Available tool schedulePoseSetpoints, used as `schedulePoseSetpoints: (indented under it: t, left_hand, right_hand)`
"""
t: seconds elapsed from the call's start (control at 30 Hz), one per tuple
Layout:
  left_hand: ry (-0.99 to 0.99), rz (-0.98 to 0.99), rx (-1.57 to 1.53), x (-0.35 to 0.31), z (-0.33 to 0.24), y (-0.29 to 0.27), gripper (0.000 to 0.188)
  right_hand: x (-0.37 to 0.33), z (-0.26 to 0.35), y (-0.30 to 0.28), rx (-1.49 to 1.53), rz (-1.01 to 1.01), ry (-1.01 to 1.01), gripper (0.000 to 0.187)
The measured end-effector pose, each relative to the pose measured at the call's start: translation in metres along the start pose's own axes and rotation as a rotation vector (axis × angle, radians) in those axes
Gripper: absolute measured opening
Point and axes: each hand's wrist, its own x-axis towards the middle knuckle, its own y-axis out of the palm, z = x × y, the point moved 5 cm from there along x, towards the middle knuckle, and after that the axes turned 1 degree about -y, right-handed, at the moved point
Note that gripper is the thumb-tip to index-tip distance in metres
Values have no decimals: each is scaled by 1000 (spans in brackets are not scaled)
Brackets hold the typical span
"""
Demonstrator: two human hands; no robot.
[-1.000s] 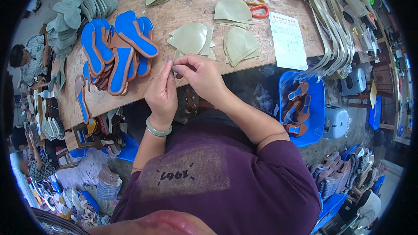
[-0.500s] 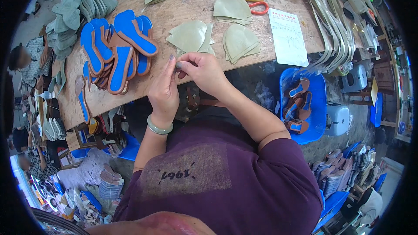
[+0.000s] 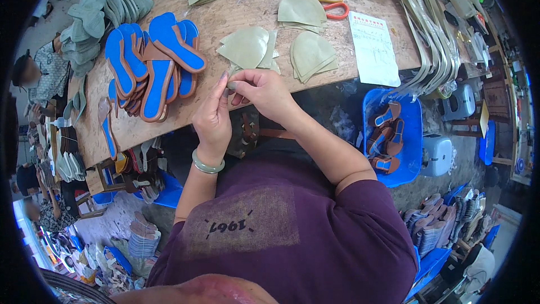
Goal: The person sits at a workbench and repeatedly peels a thin, translucent film off of beige, semi-circular material pieces. They handle the pieces one by one, separating the layers by hand and placing the finished pieces into a pile on the table. The workspace contains stacks of blue and brown shoe insoles and other manufacturing materials.
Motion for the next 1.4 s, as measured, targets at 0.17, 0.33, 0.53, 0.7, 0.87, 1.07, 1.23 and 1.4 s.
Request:
schedulePoseSetpoints:
  t: [0.17,0.33,0.53,0.7,0.87,1.07,1.23,1.4]
  left_hand:
    - [35,-17,53,1,-4,-2,33]
    - [96,-16,116,0,-5,0,41]
    - [10,4,31,0,-3,-1,37]
    - [-197,3,-256,-2,9,1,27]
    - [-530,22,-666,-1,25,-3,23]
    - [-664,-54,-845,-5,47,-3,27]
    - [-600,-52,-954,1,13,3,32]
    - [-718,-42,-1222,-2,31,2,31]
  right_hand:
    - [-3,4,6,43,-35,-15,19]
    - [-1,1,4,-5,-17,-43,18]
    - [3,1,3,-97,8,-68,16]
    - [7,0,6,-133,-26,-174,14]
    - [7,7,15,-391,17,-286,10]
    - [9,3,18,-200,58,-194,8]
    - [8,7,20,-173,99,-223,6]
    - [4,-1,19,308,236,-290,8]
